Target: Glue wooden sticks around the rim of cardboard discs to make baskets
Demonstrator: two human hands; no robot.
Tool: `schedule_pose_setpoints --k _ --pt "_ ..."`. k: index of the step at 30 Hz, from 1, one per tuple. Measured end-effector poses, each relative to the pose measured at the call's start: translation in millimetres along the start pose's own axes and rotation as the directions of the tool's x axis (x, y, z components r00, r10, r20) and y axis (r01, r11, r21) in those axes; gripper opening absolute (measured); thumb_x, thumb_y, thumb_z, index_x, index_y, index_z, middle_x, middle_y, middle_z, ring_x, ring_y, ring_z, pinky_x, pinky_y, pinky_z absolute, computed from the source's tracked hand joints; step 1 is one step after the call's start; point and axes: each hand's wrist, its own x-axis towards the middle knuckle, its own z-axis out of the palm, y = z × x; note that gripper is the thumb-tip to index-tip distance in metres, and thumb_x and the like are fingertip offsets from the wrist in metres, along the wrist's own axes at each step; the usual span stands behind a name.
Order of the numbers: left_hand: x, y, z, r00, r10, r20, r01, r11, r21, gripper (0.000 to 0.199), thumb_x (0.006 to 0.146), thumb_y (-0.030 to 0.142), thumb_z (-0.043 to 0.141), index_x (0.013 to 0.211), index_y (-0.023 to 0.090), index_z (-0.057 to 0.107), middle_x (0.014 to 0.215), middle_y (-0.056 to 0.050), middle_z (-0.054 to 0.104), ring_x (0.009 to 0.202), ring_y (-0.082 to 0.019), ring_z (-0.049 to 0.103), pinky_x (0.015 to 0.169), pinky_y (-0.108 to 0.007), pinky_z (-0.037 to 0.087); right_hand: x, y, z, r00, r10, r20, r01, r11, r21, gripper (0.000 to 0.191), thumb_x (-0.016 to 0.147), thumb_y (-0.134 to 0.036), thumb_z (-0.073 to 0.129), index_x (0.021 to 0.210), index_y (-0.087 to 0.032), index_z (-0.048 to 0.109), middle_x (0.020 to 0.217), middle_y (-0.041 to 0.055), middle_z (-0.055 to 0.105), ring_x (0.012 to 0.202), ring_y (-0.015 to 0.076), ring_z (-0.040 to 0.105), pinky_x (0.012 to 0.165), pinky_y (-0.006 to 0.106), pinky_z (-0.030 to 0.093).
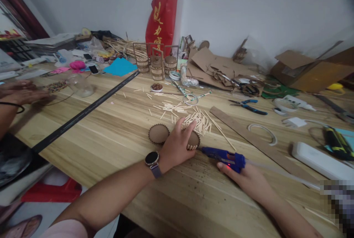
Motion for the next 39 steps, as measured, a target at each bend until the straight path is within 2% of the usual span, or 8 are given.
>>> schedule_pose_setpoints --k 20,28,35,39 --pt "0.3 -0.5 0.2 1.0 -0.006 0.005 0.005 1.0 0.022 0.094 0.067 0.018 0.077 0.144 0.028 0.024 0.149 -0.015 0.017 0.135 -0.035 0.035 0.104 -0.048 0.043 1.0 -1.6 1.3 0.999 -0.009 -0.035 0.008 0.999 -0.037 0.049 0.076 -0.06 0.046 0.086 -0.023 0.077 0.084 0.0081 0.078 0.08 0.0303 0.072 0.072 0.038 0.057" --pt "0.3 -1.6 0.9 1.0 0.008 -0.003 -0.008 1.0 0.003 0.095 0.066 0.016 0.077 0.144 0.029 0.023 0.149 -0.014 0.017 0.134 -0.035 0.037 0.104 -0.048 0.043 0.2 -0.8 1.6 1.0 0.028 -0.01 -0.028 0.999 -0.036 0.052 0.075 -0.061 0.045 0.087 -0.022 0.077 0.084 0.0085 0.078 0.08 0.0312 0.072 0.072 0.04 0.057" --pt "0.0 -0.7 0.1 1.0 0.011 -0.005 -0.011 1.0 0.008 0.095 0.067 0.016 0.076 0.144 0.03 0.023 0.149 -0.013 0.017 0.134 -0.034 0.036 0.104 -0.048 0.043 -0.1 3.6 5.0 1.0 -0.006 -0.028 0.006 1.0 0.011 0.046 0.076 -0.059 0.05 0.088 -0.024 0.077 0.089 0.0065 0.078 0.082 0.0303 0.071 0.074 0.038 0.056" --pt "-0.1 0.6 -0.2 1.0 0.005 0.01 -0.005 1.0 0.007 0.095 0.067 0.017 0.077 0.144 0.029 0.023 0.149 -0.014 0.017 0.133 -0.035 0.037 0.103 -0.049 0.043 0.7 -0.1 3.7 0.995 0.054 -0.084 -0.05 0.998 0.049 0.044 0.073 -0.062 0.052 0.077 -0.024 0.074 0.075 0.0067 0.076 0.076 0.0304 0.07 0.071 0.04 0.055"
